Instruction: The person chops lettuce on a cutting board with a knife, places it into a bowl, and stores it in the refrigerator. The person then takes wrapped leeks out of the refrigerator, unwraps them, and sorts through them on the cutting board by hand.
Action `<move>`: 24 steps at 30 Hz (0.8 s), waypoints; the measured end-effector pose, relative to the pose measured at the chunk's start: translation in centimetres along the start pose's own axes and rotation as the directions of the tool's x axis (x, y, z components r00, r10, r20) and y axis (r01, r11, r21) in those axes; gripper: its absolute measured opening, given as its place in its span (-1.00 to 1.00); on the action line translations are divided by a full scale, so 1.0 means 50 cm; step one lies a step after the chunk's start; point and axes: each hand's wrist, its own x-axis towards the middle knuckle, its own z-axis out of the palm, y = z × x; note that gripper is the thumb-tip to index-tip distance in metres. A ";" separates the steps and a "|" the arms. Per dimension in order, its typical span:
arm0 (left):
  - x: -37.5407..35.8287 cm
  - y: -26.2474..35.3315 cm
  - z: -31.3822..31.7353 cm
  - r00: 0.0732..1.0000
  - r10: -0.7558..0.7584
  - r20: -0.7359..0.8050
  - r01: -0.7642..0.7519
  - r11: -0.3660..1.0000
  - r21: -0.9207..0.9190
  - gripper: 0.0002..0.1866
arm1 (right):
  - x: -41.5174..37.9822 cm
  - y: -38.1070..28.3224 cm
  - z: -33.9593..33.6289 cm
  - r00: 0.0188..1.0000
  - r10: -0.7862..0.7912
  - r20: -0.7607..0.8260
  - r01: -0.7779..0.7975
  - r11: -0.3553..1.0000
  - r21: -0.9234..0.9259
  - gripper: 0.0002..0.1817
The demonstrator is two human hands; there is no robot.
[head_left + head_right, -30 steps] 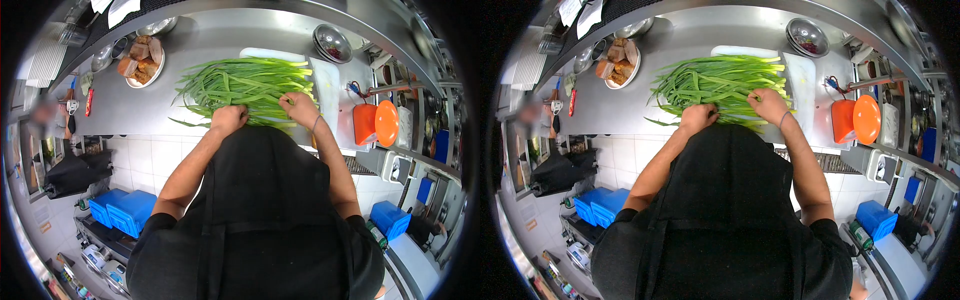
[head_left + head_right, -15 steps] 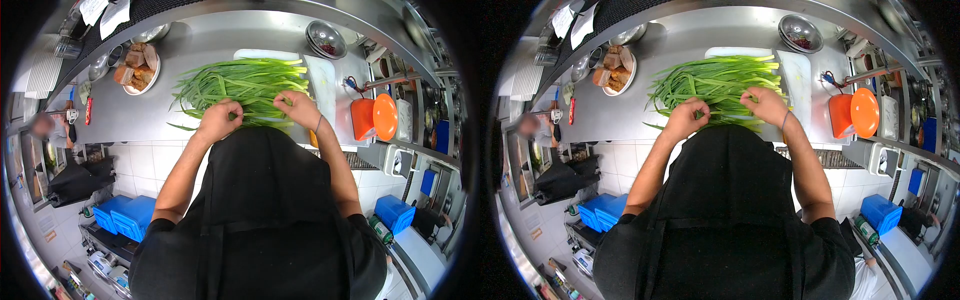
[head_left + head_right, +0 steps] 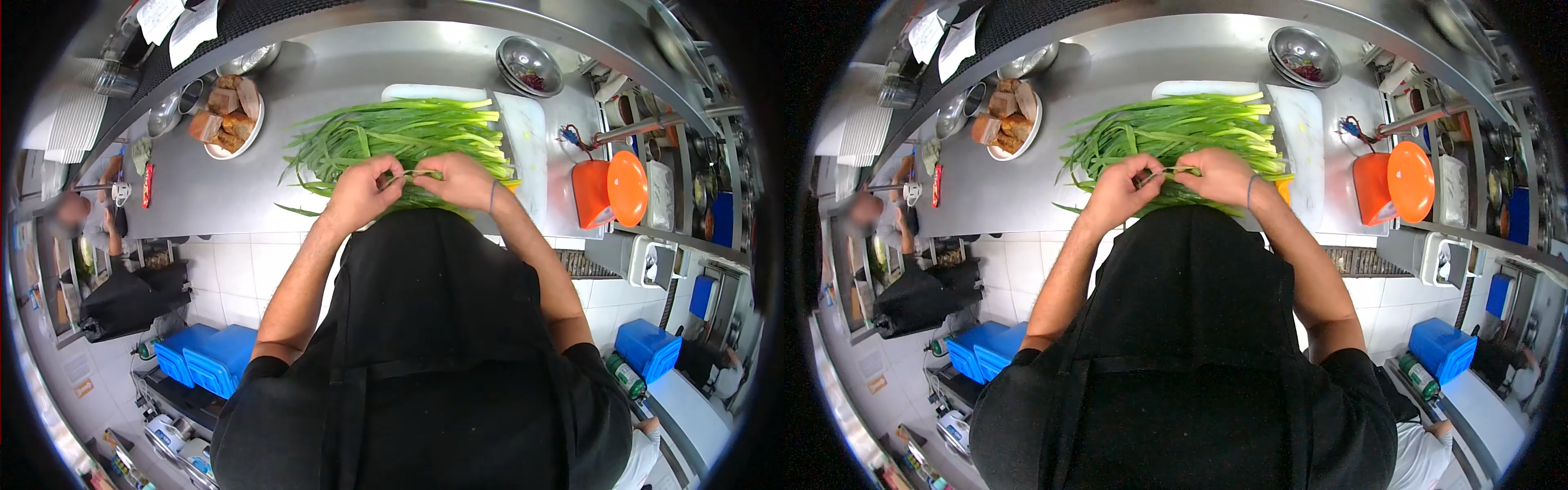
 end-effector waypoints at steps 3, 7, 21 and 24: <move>0.012 0.011 -0.002 0.989 -0.044 -0.140 0.021 0.987 -0.159 -0.73 | 0.005 -0.002 0.008 0.994 -0.021 -0.111 0.043 0.980 0.196 -0.75; 0.018 0.001 0.024 0.977 0.010 -0.214 -0.122 0.847 -0.517 -0.50 | -0.023 -0.007 0.003 0.971 0.186 -0.149 -0.009 0.654 0.756 -0.81; 0.010 -0.012 0.024 0.996 0.024 0.085 0.033 0.791 -0.610 -0.67 | -0.090 -0.056 0.013 0.963 0.251 -0.101 -0.001 0.377 0.926 -0.67; 0.007 -0.007 0.024 0.981 0.023 0.195 0.111 0.756 -0.646 -0.67 | -0.070 -0.069 0.031 0.950 0.306 -0.067 -0.090 0.471 0.878 -0.73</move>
